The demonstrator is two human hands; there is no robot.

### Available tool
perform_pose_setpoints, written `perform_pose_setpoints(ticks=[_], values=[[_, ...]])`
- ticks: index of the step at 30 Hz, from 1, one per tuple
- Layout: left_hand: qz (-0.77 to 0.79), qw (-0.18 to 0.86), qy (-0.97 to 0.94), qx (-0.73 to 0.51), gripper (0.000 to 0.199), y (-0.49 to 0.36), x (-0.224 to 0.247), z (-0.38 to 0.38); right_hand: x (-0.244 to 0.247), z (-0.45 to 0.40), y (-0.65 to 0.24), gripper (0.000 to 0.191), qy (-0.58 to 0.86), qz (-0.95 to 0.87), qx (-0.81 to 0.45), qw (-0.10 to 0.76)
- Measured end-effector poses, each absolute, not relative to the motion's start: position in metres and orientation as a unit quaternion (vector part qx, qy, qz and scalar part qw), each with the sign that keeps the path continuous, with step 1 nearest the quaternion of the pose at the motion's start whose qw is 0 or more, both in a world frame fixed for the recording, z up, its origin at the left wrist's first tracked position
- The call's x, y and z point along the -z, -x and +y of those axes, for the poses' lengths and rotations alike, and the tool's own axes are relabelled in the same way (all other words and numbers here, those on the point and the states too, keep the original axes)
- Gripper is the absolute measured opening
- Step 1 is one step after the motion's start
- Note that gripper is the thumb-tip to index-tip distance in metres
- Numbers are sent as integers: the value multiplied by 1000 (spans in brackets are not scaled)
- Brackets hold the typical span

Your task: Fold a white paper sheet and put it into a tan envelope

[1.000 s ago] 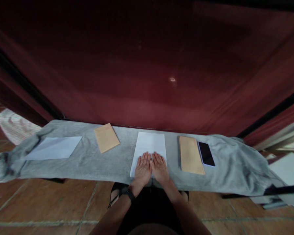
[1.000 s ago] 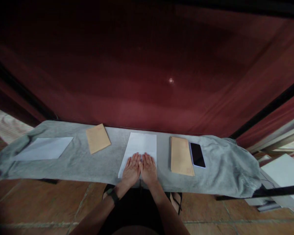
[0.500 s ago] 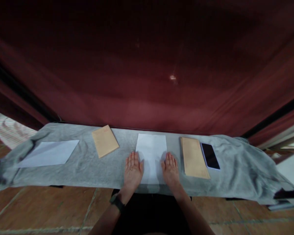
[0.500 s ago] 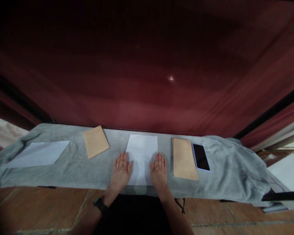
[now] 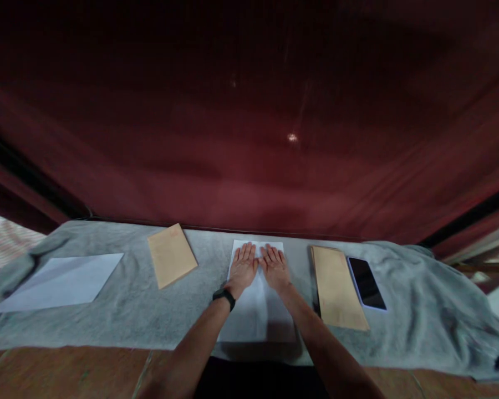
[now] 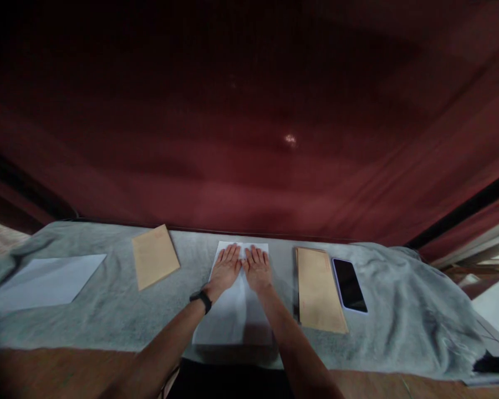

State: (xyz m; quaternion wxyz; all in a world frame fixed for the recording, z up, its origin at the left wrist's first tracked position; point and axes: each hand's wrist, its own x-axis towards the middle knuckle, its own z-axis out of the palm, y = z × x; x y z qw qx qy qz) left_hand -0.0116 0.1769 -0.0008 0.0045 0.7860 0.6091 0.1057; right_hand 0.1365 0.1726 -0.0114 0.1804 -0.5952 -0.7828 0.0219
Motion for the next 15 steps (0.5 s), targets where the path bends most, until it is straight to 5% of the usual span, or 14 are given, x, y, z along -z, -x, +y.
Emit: perform_pose_setpoints(ticks=[15], values=[[704, -27, -693, -155, 60, 58, 7, 171, 29, 191, -165, 61, 682, -698, 10, 219]])
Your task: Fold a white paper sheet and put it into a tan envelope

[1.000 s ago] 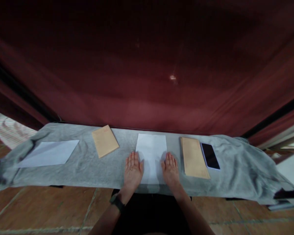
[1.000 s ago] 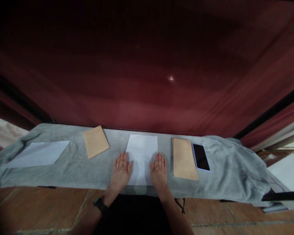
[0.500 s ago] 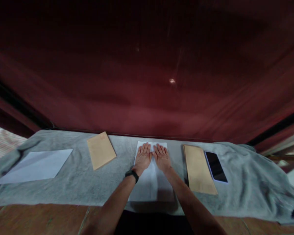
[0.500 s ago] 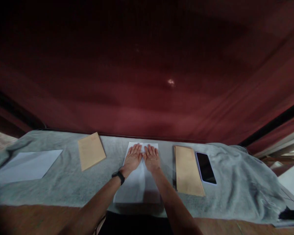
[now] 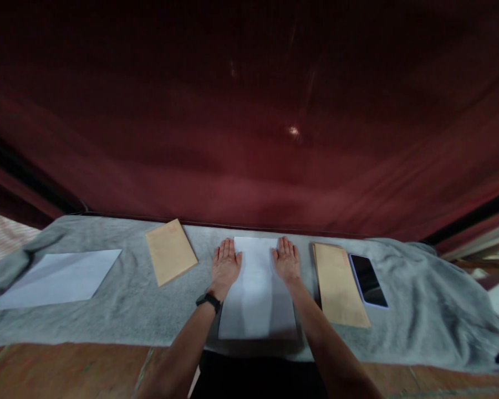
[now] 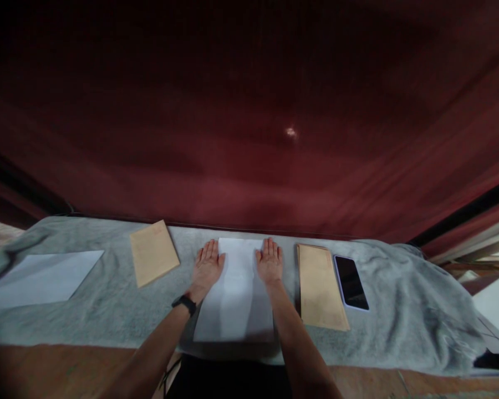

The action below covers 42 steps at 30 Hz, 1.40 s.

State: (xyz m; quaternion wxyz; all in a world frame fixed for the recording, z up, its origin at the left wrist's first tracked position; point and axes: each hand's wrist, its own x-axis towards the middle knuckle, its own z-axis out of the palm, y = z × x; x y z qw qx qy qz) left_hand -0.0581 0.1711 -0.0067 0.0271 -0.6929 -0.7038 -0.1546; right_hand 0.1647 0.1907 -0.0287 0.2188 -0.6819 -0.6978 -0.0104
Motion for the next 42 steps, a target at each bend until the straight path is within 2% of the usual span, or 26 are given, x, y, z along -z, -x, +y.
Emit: perform_pose_setpoints(ticks=[7, 11, 16, 21, 29, 36, 42], values=[[-710, 36, 677, 191, 58, 72, -5, 126, 10, 173, -164, 58, 675, -699, -17, 233], [-619, 21, 762, 187, 56, 47, -6, 66, 10, 108, -139, 57, 592, -761, -24, 264], [-549, 60, 816, 168, 56, 30, 5, 11, 13, 24, -123, 53, 552, -805, 1, 218], [-561, 80, 807, 166, 64, 50, 9, 0, 11, 1, -150, 56, 585, -785, 40, 199], [-559, 53, 810, 169, 60, 87, 13, -15, 21, -13, -185, 60, 596, -779, 68, 183], [-519, -32, 852, 54, 43, 98, -4, -6, 30, -14, -193, 61, 582, -788, 51, 193], [-515, -29, 855, -59, 57, 82, -29, 0, 28, -14, -200, 56, 560, -802, 30, 209]])
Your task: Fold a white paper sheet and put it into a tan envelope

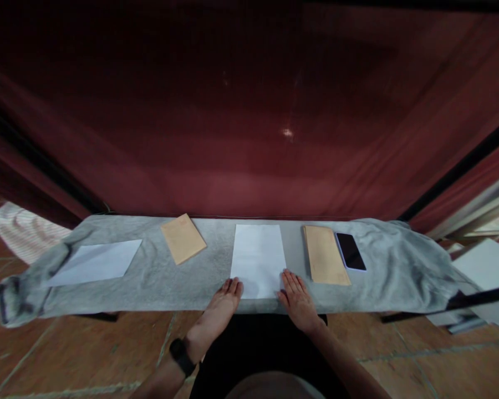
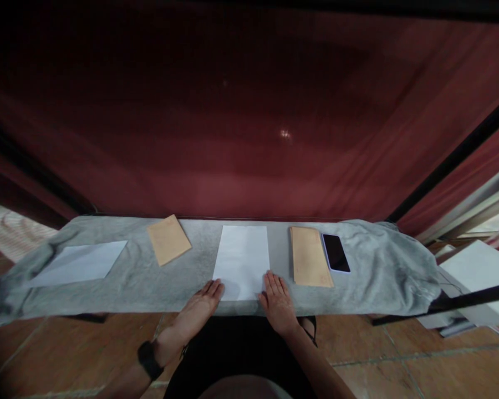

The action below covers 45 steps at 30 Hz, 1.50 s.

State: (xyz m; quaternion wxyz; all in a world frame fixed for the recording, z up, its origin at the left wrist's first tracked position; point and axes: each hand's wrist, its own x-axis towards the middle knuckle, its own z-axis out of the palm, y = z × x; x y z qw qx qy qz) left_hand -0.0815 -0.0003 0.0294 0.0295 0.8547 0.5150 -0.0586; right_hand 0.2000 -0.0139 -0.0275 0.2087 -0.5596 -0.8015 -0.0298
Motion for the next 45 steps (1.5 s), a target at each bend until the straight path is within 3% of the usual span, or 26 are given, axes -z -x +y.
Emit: perform_pose_setpoints(ticks=[4, 11, 19, 24, 36, 41, 45], values=[[535, 50, -842, 44, 58, 77, -38, 0, 24, -17, -209, 55, 537, -815, -3, 217], [579, 104, -806, -64, 36, 87, -55, 2, 19, -20, -220, 57, 512, -801, -115, 289], [542, 312, -709, -325, 28, 112, -67, -3, 11, -23, -229, 43, 529, -717, -244, 383], [543, 402, -609, -415, 28, 109, -75, -4, 8, -13, -223, 35, 545, -699, -233, 400], [596, 348, -430, -582, 40, 81, -60, 57, 6, 43, -196, 35, 643, -671, -100, 355], [597, 367, -448, -555, 54, 79, -43, 66, 6, 52, -188, 35, 681, -655, -72, 319], [632, 318, -520, -478, 52, 82, -22, 65, 9, 55, -183, 32, 701, -652, -38, 286]])
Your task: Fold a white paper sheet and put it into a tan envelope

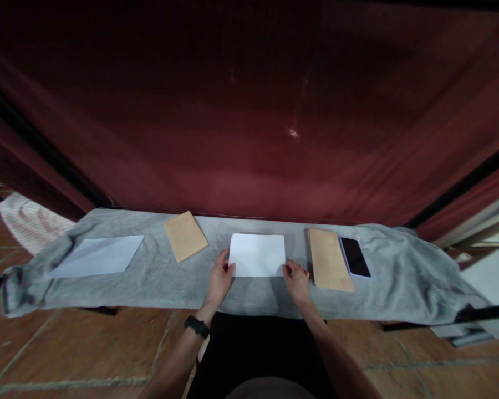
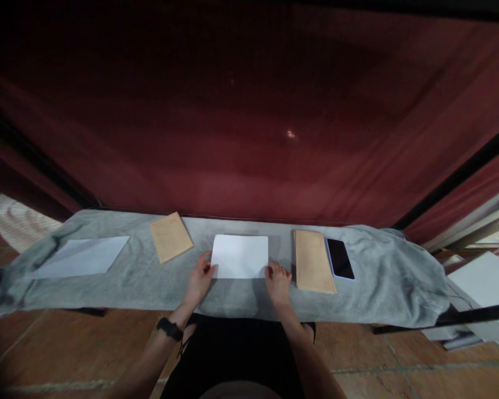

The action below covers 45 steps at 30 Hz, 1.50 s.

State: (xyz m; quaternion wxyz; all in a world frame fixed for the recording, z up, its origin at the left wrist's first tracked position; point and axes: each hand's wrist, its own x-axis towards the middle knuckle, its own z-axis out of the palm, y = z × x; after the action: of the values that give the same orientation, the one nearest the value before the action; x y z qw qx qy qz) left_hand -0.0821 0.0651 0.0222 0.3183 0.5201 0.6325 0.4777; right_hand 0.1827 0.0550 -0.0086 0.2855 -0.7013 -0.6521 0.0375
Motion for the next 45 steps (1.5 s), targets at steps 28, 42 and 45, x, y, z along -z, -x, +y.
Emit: perform_pose_setpoints(ticks=[28, 42, 45], values=[[618, 56, -774, -127, 53, 11, -8, 87, 5, 97, -104, 51, 559, -785, -63, 260], [703, 22, -694, -152, 61, 43, -2, 95, 24, 113, -132, 54, 622, -754, 22, 211], [716, 9, -682, -148, 62, 48, -1, 92, 24, 111, -142, 57, 628, -751, 34, 202]])
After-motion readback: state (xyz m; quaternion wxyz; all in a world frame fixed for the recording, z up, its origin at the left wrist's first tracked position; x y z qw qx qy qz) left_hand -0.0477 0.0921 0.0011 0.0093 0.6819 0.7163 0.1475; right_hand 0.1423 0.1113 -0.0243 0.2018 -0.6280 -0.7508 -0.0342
